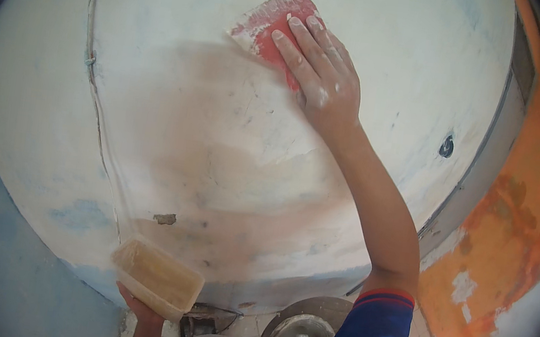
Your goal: The person applies plaster to a wall using a scraper, dipping the scraper into a small plastic container to collect more material between strokes.
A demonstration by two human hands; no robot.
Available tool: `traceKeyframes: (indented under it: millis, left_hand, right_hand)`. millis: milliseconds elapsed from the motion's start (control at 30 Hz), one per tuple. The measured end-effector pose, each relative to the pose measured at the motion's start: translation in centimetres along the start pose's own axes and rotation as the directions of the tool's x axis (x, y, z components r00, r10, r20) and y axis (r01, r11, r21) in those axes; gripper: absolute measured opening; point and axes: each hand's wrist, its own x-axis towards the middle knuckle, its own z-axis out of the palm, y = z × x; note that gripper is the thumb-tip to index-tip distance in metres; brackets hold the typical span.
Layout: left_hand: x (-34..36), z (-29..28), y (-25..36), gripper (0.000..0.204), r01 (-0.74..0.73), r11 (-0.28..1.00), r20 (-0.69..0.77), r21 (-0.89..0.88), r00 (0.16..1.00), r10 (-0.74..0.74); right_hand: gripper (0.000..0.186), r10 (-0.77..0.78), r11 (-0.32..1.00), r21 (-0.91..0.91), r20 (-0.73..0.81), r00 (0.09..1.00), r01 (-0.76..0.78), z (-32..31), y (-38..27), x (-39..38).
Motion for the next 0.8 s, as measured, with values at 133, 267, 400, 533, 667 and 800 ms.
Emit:
traceKeyframes:
  millis: [133,267,400,533,667,800]
  left_hand:
    - [0.0,0.4,0.3,0.083,-0.047,0.998,-0.04,0.041,0.998,0.049]
    - [-0.6,0.9,0.6,0.082,-0.06,0.997,-0.003,0.048,0.998,0.06]
    - [-0.8,1.0,0.9,0.082,-0.045,0.996,0.094,0.072,0.995,0.038]
    - [-0.5,0.8,0.6,0.082,0.022,0.999,-0.044,0.044,0.999,-0.02]
    - [-0.6,0.7,0.4,0.082,0.005,0.999,-0.037,0.033,0.999,-0.004]
    - [-0.8,0.9,0.7,0.082,-0.015,0.998,0.044,0.061,0.999,0.012]
  right_hand:
    - [0.05,-0.065,0.988,0.151,0.178,0.982,0.038,0.5,-6.4,-4.6]
    - [0.053,-0.159,0.981,0.168,0.373,0.914,0.102,-2.9,-13.5,-7.8]
    - [0.047,0.005,0.999,0.04,0.044,0.999,-0.007,-3.1,-6.1,-2.0]
    - [0.055,0.058,0.99,-0.131,-0.013,0.998,-0.06,-0.4,-0.1,2.3]
    - [0.054,0.02,0.993,0.11,0.204,0.979,-0.043,-1.2,-8.3,-2.1]
    - [0.044,-0.098,0.957,0.29,0.399,0.911,-0.024,-5.4,-14.2,-5.3]
